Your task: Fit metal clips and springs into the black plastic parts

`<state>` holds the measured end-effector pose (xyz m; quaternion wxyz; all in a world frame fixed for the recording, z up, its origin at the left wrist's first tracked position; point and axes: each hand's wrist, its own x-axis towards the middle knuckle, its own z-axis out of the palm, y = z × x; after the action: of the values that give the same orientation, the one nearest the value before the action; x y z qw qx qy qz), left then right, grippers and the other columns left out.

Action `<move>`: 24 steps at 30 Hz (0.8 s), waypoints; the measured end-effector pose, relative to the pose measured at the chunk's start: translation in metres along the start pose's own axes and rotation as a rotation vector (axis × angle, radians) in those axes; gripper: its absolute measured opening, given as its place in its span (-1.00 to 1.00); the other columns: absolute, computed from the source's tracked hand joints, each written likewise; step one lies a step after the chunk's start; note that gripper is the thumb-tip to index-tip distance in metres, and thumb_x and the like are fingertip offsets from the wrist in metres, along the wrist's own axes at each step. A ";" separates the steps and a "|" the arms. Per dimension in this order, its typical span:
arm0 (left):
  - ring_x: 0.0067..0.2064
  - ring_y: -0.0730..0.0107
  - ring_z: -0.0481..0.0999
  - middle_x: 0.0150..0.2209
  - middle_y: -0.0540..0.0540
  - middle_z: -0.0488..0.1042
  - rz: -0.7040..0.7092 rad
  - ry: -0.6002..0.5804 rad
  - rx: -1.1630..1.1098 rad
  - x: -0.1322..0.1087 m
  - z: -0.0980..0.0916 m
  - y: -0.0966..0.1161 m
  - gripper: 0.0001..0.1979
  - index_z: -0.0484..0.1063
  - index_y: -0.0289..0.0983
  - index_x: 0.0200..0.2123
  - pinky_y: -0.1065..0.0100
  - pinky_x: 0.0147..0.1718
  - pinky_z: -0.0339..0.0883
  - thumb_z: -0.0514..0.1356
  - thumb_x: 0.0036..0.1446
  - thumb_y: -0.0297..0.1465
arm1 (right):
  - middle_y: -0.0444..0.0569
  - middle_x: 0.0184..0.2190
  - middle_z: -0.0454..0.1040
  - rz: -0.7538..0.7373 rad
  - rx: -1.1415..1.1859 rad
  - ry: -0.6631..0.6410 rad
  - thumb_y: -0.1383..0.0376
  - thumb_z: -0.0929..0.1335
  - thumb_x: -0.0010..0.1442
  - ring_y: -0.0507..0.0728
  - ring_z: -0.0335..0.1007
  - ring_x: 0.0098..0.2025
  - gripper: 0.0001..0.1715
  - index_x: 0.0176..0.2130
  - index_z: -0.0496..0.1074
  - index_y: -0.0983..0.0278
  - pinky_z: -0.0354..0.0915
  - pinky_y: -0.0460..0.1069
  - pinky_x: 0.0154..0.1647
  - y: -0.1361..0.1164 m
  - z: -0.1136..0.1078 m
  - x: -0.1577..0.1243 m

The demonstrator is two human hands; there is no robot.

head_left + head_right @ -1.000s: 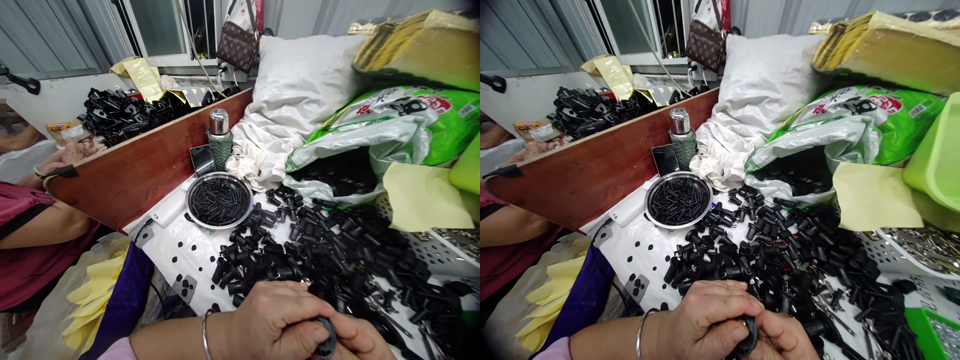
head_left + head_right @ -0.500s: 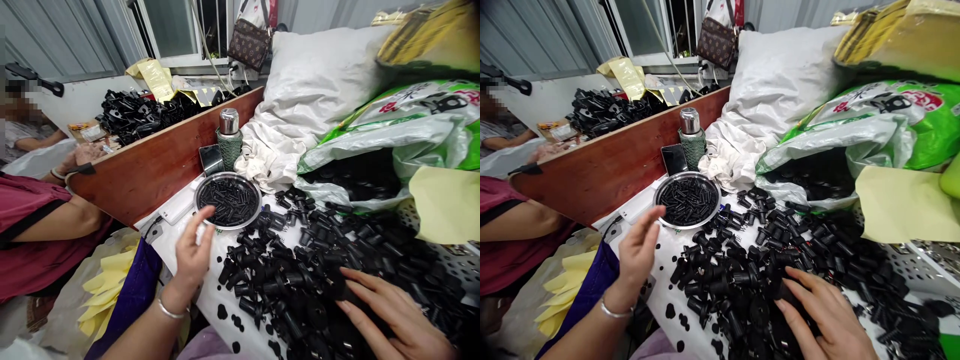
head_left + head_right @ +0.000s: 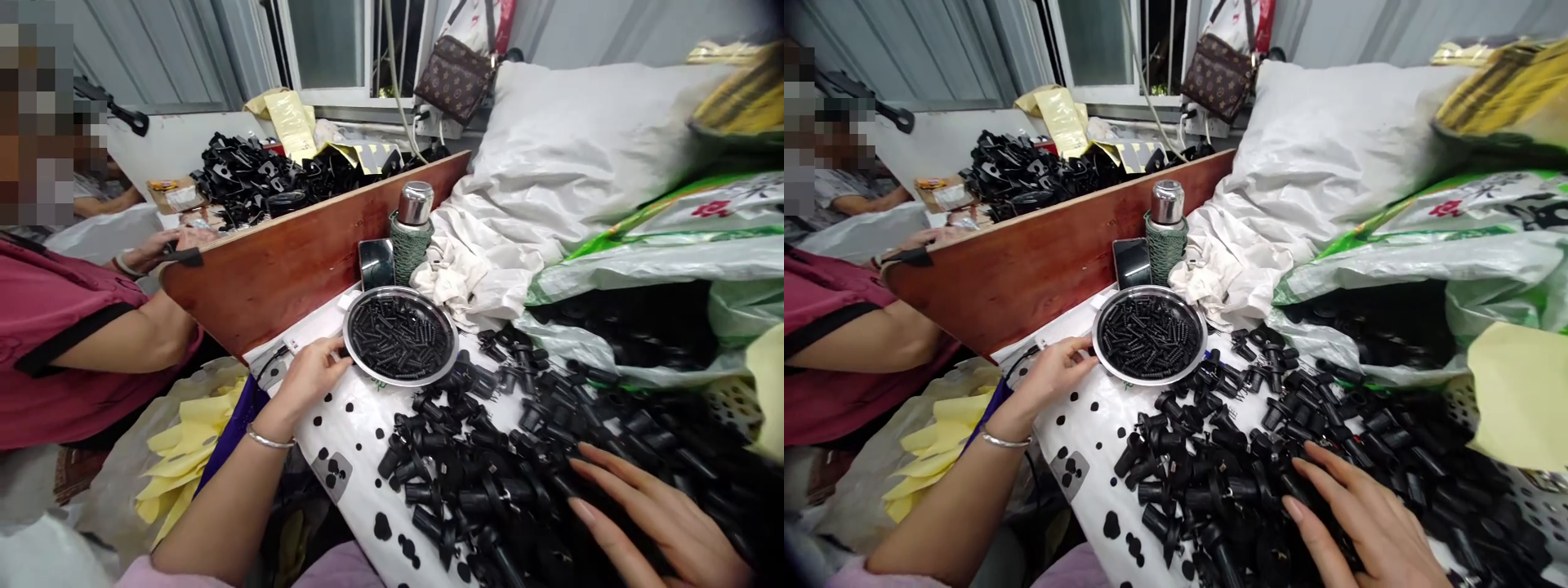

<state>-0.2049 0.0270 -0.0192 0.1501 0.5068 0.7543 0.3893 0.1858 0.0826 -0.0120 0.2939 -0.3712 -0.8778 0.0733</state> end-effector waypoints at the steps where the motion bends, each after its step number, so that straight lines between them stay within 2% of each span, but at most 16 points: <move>1: -0.38 0.35 0.45 -0.36 -0.05 0.53 0.002 -0.021 -0.013 -0.002 0.001 0.000 -0.80 0.51 -0.25 -0.28 0.40 -0.36 0.29 0.18 -0.03 -0.39 | 0.05 0.00 0.37 -0.053 -0.016 -0.042 0.14 0.31 0.12 0.33 0.33 -0.04 -0.63 -0.08 0.39 0.20 0.22 0.21 -0.06 -0.003 0.002 0.007; 4: -0.41 0.37 0.42 -0.44 -0.04 0.49 -0.024 -0.046 -0.062 -0.012 -0.003 -0.003 -0.85 0.49 -0.28 -0.35 0.42 -0.41 0.26 0.16 0.01 -0.40 | 0.08 0.02 0.33 -0.186 -0.036 -0.084 0.17 0.27 0.16 0.31 0.29 0.00 -0.62 -0.02 0.32 0.22 0.20 0.20 -0.04 -0.015 0.010 0.023; 7: -0.44 0.39 0.40 -0.46 -0.06 0.46 -0.064 -0.069 -0.137 -0.031 -0.014 -0.006 -0.84 0.45 -0.33 -0.34 0.42 -0.43 0.26 0.16 0.02 -0.37 | 0.09 0.03 0.33 -0.245 -0.007 -0.091 0.22 0.27 0.17 0.29 0.28 0.02 -0.62 0.00 0.31 0.23 0.21 0.16 -0.03 -0.035 0.014 0.037; 9: -0.42 0.40 0.41 -0.43 -0.08 0.48 -0.073 -0.121 -0.209 -0.047 -0.020 0.000 -0.82 0.43 -0.34 -0.33 0.42 -0.42 0.29 0.16 0.04 -0.35 | 0.08 0.04 0.32 -0.247 0.038 -0.090 0.26 0.27 0.18 0.26 0.28 0.03 -0.63 0.00 0.31 0.23 0.25 0.13 -0.03 -0.053 0.014 0.045; 11: -0.41 0.43 0.42 -0.41 -0.07 0.48 -0.076 -0.220 -0.337 -0.061 -0.020 0.014 -0.81 0.42 -0.34 -0.33 0.45 -0.42 0.30 0.19 0.03 -0.32 | 0.06 0.03 0.34 -0.265 0.091 -0.116 0.30 0.26 0.19 0.22 0.31 0.02 -0.64 0.01 0.31 0.24 0.29 0.07 -0.02 -0.073 0.015 0.051; 14: -0.45 0.51 0.40 -0.46 -0.03 0.45 -0.147 -0.409 -0.709 -0.074 -0.007 0.043 -0.81 0.42 -0.35 -0.35 0.50 -0.45 0.28 0.26 -0.03 -0.35 | 0.06 0.00 0.38 -0.234 0.214 -0.164 0.38 0.24 0.21 0.13 0.30 0.03 -0.64 0.03 0.28 0.28 0.28 0.00 0.03 -0.099 0.016 0.058; 16: -0.50 0.55 0.38 -0.51 0.00 0.42 -0.191 -0.512 -0.889 -0.076 0.008 0.062 -0.80 0.41 -0.35 -0.36 0.52 -0.48 0.27 0.28 -0.05 -0.36 | 0.05 -0.03 0.41 -0.220 0.307 -0.191 0.41 0.24 0.21 0.11 0.31 0.02 -0.62 0.04 0.27 0.31 0.28 -0.02 0.04 -0.107 0.017 0.059; 21: -0.57 0.57 0.38 -0.57 0.01 0.42 -0.246 -0.678 -1.030 -0.074 0.038 0.091 -0.78 0.41 -0.35 -0.34 0.54 -0.57 0.27 0.27 -0.02 -0.33 | -0.02 -0.23 0.47 -0.011 0.550 -0.216 0.45 0.23 0.20 0.05 0.42 -0.20 -0.73 -0.11 0.38 0.27 0.38 -0.08 -0.17 -0.098 0.011 0.047; 24: -0.62 0.57 0.37 -0.59 -0.01 0.43 -0.284 -0.765 -1.072 -0.075 0.050 0.099 -0.77 0.40 -0.36 -0.33 0.54 -0.62 0.26 0.25 0.01 -0.31 | -0.04 -0.26 0.47 0.104 0.642 -0.189 0.44 0.27 0.19 0.06 0.43 -0.22 -0.77 -0.18 0.43 0.23 0.39 -0.07 -0.19 -0.088 0.005 0.035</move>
<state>-0.0765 0.0011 0.0092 0.6874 0.3602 0.4097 0.4795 0.1100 0.0450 0.0309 0.3091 -0.2956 -0.8131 0.3949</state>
